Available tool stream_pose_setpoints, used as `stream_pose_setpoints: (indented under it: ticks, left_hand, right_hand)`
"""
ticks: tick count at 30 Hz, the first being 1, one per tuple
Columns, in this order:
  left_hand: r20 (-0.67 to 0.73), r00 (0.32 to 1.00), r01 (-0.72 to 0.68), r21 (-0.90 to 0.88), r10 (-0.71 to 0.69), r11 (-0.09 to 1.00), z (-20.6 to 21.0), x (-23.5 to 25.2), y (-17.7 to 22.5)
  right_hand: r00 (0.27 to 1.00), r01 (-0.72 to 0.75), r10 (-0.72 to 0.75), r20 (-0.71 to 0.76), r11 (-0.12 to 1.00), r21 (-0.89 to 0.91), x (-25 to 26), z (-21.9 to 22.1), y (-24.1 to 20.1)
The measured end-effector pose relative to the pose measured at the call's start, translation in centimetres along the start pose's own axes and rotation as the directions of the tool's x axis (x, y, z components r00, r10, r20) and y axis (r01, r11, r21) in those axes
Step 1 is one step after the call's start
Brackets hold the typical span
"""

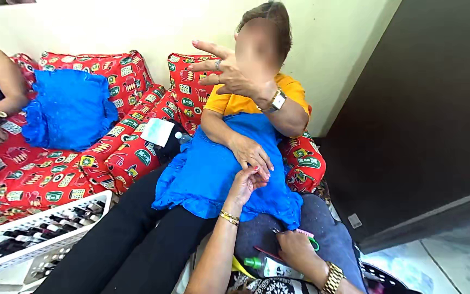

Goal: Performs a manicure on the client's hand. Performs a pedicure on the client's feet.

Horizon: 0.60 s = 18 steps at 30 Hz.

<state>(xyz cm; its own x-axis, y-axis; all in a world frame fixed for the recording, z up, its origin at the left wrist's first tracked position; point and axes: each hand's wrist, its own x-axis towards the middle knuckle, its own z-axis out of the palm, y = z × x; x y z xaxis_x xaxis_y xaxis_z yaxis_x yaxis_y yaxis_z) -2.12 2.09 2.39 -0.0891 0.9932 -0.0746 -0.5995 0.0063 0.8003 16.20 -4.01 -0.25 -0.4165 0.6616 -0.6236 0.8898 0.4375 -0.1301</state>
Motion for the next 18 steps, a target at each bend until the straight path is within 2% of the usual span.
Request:
stream_pose_setpoints:
  ticks: [6, 12, 18]
  left_hand:
    - [0.049, 0.998, 0.03, -0.024, -0.029, 0.999, 1.2, 1.3, 0.5]
    - [0.086, 0.996, 0.03, 0.032, -0.033, 0.999, 1.3, 2.0, 0.1]
    - [0.152, 0.988, 0.006, 0.013, -0.008, 1.0, 0.2, 1.8, -0.5]
  right_hand:
    - [0.998, -0.024, 0.027, -0.058, 0.998, 0.055, -1.1, 0.1, 0.6]
    - [1.0, 0.017, -0.017, 0.009, 0.996, 0.087, -0.8, -0.5, 1.6]
    - [0.995, 0.06, -0.063, 0.082, 0.997, 0.037, -1.5, -2.0, 0.9]
